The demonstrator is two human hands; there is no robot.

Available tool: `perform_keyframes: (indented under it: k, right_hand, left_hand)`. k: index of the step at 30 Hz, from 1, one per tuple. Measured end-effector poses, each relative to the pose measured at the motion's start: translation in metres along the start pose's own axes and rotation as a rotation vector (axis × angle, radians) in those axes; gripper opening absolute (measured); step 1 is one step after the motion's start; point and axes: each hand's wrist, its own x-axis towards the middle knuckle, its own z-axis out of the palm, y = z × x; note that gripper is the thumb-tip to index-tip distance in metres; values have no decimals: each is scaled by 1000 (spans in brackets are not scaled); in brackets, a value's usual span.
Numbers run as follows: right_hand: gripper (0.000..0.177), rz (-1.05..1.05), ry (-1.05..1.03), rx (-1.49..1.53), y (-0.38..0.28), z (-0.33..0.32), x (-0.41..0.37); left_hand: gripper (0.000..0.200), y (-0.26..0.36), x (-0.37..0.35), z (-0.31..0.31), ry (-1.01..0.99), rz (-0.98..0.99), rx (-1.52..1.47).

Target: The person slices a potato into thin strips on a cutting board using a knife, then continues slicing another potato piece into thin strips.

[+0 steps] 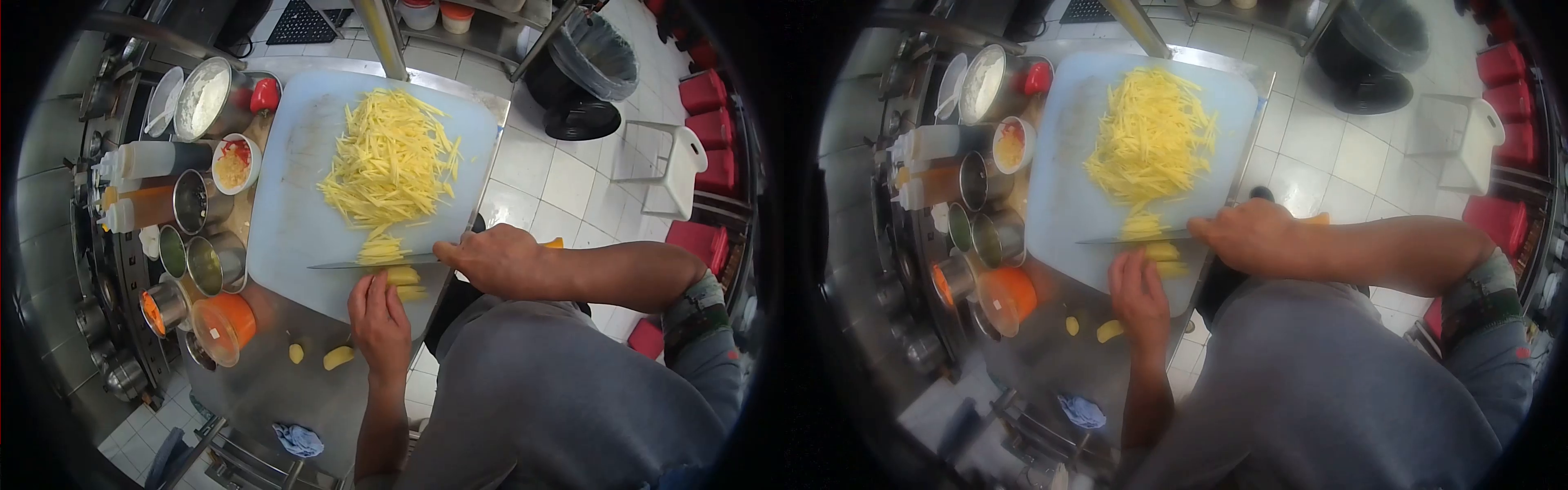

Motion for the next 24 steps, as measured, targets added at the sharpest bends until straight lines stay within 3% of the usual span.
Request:
perform_keyframes:
  k: [8, 19, 24]
  right_hand:
    - [29, 109, -29, -48, -6, -5, -27]
    - [31, 26, 4, -48, -4, -1, -11]
    - [21, 57, -42, 3, -11, 1, -15]
  left_hand:
    - [22, -2, 10, -1, -138, -31, 42]
    - [25, -1, 13, 3, -76, 33, 59]
    - [25, -2, 3, 0, -82, 22, 69]
